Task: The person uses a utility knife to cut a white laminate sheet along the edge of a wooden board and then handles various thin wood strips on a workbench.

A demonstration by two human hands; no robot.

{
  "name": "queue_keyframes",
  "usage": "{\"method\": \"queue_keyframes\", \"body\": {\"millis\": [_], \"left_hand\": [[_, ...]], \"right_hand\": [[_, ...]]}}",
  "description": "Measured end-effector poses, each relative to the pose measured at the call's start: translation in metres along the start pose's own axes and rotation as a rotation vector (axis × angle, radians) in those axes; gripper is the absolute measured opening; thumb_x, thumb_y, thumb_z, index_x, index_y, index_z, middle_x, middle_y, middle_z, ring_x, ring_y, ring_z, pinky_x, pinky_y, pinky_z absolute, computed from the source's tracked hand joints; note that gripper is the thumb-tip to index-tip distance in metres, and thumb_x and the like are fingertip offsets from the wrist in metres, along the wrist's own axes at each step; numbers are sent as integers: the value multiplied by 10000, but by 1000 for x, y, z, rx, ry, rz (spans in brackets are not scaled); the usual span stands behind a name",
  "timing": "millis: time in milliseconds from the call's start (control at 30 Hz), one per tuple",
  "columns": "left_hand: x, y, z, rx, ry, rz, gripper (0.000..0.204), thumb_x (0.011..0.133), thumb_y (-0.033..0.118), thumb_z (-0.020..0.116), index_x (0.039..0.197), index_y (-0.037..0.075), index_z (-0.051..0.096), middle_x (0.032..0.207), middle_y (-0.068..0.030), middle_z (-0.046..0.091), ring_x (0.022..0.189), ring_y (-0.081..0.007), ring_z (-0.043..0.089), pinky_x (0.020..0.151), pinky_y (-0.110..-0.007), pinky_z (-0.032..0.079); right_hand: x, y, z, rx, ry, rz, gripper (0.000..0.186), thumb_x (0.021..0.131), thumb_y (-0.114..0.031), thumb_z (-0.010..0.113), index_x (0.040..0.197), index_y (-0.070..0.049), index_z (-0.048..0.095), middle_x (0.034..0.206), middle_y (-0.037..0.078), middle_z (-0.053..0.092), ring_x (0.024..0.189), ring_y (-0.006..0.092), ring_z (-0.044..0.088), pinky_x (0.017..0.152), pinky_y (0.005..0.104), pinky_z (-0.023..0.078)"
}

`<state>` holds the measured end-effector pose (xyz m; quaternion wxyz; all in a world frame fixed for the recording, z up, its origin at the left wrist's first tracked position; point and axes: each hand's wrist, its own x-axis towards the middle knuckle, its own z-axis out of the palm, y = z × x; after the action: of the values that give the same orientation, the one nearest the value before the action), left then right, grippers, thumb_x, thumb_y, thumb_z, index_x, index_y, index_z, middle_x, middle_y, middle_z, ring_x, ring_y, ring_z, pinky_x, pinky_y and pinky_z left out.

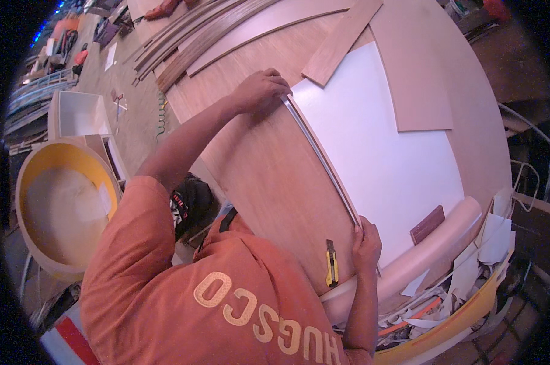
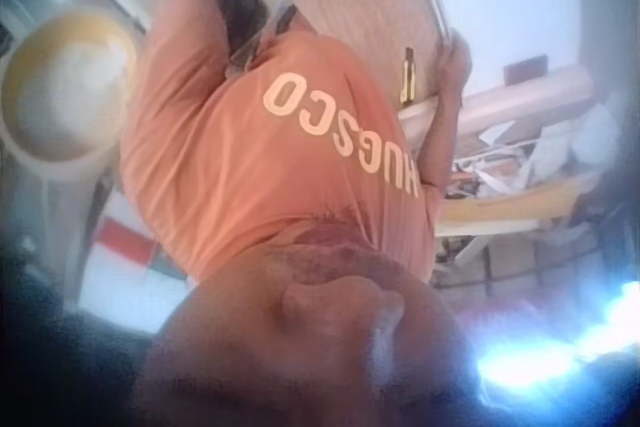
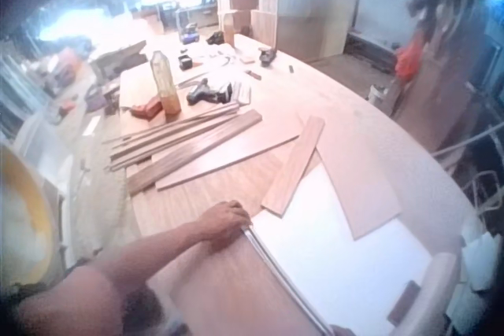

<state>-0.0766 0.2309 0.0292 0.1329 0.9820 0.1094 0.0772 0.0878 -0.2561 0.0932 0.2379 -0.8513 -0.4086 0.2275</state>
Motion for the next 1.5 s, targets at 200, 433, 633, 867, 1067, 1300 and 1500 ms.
{"method": "queue_keyframes", "body": {"millis": [200,433,633,867,1067,1300,1500], "left_hand": [[13,-17,-7,-82,-87,67,235,866,72,699,1078,114,791,1183,-24,747,1193,-279,604,1057,-392,491],[15,-22,-12,-168,-85,68,216,864,73,743,1071,97,799,1180,-26,746,1195,-271,611,1045,-379,508],[17,-24,-14,-184,-124,100,255,857,58,729,1096,116,795,1189,-54,736,1194,-290,618,1045,-400,507],[18,-24,-15,-180,-121,111,226,868,62,738,1079,112,804,1167,-54,747,1180,-272,638,1037,-391,517],[15,-24,-15,-153,-118,96,232,879,64,738,1096,112,806,1194,-46,743,1217,-243,635,1046,-375,522],[15,-22,-16,-122,-110,134,210,883,97,747,1089,109,788,1196,-34,747,1217,-233,643,1031,-402,513],[10,-25,-12,-66,-76,144,193,865,115,756,1057,116,782,1186,-30,748,1204,-241,655,1003,-412,505]], "right_hand": [[11,-3,2,-46,3,-31,259,1021,-94,578,1246,-9,674,1097,222,695,1017,409,683,886,480,547],[18,-5,8,-34,2,-7,255,1019,-84,575,1242,-9,675,1124,217,703,1032,407,688,899,482,547],[17,-5,12,-27,32,-19,262,1022,-89,573,1253,-18,673,1113,209,713,1045,403,690,911,481,544],[18,-3,15,-61,32,-26,266,1018,-91,579,1255,-28,680,1120,211,717,1034,398,694,904,482,545],[20,-9,15,-64,29,-1,267,1014,-90,584,1258,-39,683,1092,207,719,1006,397,697,883,477,550],[19,-5,17,-78,42,-28,269,1018,-101,588,1265,-51,682,1087,201,722,1003,392,701,877,475,555],[18,-3,21,-103,37,-28,274,1023,-116,589,1276,-58,676,1108,191,724,1014,382,700,888,475,554]]}}
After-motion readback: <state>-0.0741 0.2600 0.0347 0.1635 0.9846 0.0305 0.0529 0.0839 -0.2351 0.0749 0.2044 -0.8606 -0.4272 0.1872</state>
